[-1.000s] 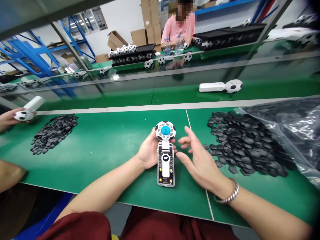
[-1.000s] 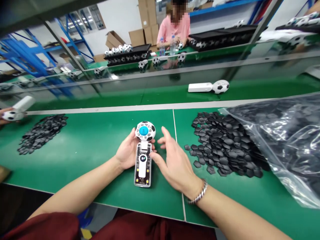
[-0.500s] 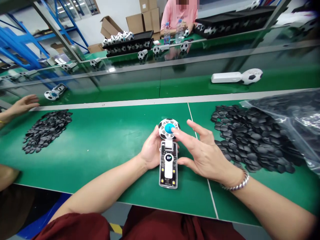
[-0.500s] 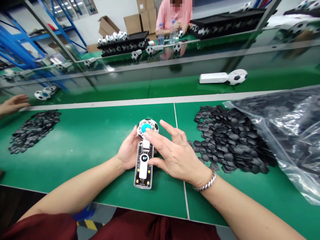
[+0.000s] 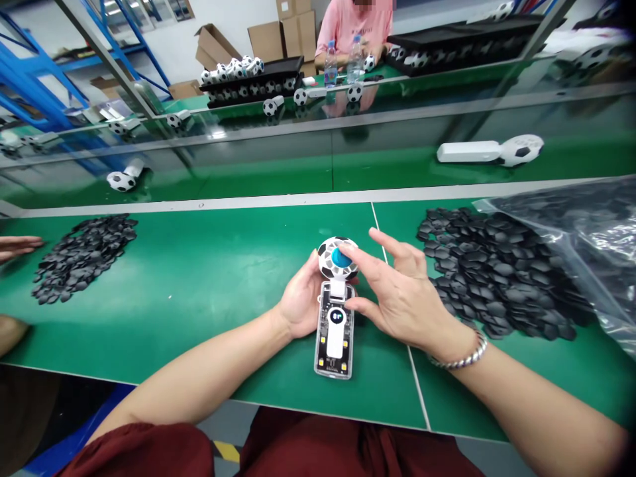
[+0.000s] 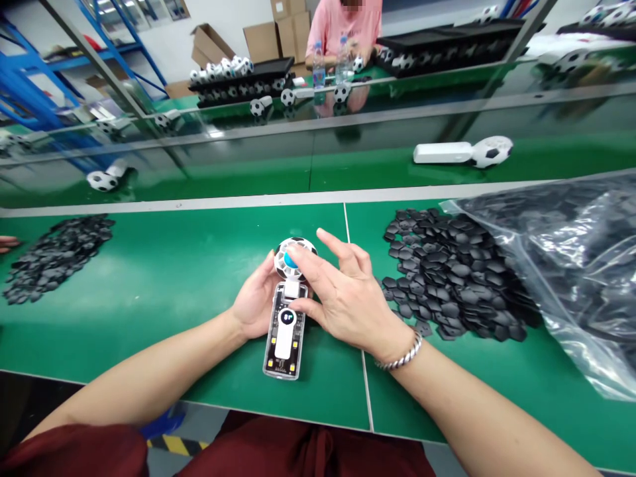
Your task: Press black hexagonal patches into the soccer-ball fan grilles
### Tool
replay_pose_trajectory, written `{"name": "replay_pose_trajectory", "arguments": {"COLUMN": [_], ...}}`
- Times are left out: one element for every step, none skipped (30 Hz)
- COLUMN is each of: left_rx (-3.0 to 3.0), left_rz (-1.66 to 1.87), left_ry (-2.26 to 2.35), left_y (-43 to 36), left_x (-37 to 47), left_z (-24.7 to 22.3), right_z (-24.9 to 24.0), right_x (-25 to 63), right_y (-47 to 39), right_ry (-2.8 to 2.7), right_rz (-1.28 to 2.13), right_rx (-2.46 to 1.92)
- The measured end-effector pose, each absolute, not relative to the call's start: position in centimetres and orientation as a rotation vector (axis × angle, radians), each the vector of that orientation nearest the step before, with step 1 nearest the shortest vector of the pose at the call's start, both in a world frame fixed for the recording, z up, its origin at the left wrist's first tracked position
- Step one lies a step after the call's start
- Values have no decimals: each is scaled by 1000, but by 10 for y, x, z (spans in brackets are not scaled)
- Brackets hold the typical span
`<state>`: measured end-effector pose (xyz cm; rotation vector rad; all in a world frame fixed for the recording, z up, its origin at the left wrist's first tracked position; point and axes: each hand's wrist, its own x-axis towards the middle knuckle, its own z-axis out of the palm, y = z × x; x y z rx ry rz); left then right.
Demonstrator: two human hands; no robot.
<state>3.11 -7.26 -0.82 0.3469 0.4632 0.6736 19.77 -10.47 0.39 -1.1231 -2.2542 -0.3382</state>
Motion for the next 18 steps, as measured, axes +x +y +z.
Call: {"name": "replay_pose_trajectory", "arguments": {"left_rx": [345, 339, 330, 320, 313, 308, 306, 303, 300, 297, 294, 293, 292, 295, 300, 305, 310, 311], "left_rz": [674, 675, 674, 674, 677, 683, 693, 699, 703, 701, 695, 684, 674, 667, 666, 669, 674, 679], "left_ry": [470, 476, 481, 485, 488, 493, 500, 507, 509, 506, 497, 488, 480, 475, 477, 484, 492, 498], "left_y": [-73, -73, -73, -73, -73, -73, -73, -73, -73, -73, -73, -72, -72, -72, -72, -72, -72, -72], "left_x": [31, 31, 31, 32, 32, 33, 33, 33, 33, 33, 32, 32, 32, 31, 31, 31, 32, 32], "left_z": [-8, -8, -8, -7, -6, -5, -5, -4, -4, -5, -5, -6, -7, -7, -8, -8, -8, -7], "right_z": [4, 4, 3, 3, 3, 3, 4, 4, 4, 4, 4, 3, 3, 3, 4, 4, 4, 5], "right_x": [198, 198, 198, 197, 197, 196, 196, 195, 195, 196, 197, 198, 198, 199, 199, 198, 198, 198], "right_y": [-105, -105, -105, -105, -105, -105, -104, -104, -104, -104, -105, -105, -105, -105, -104, -104, -103, -103], "right_ry": [-2258, -2272, -2290, -2305, -2315, -2314, -2306, -2293, -2281, -2271, -2267, -2270, -2277, -2281, -2281, -2274, -2266, -2259], "right_rz": [-334, -321, -305, -290, -278, -272, -269, -268, -267, -265, -262, -259, -258, -260, -263, -267, -269, -269], "right_rx": [-1118, -1102, -1082, -1067, -1066, -1079, -1100, -1119, -1131, -1131, -1122, -1107, -1091, -1084, -1088, -1101, -1114, -1122]}}
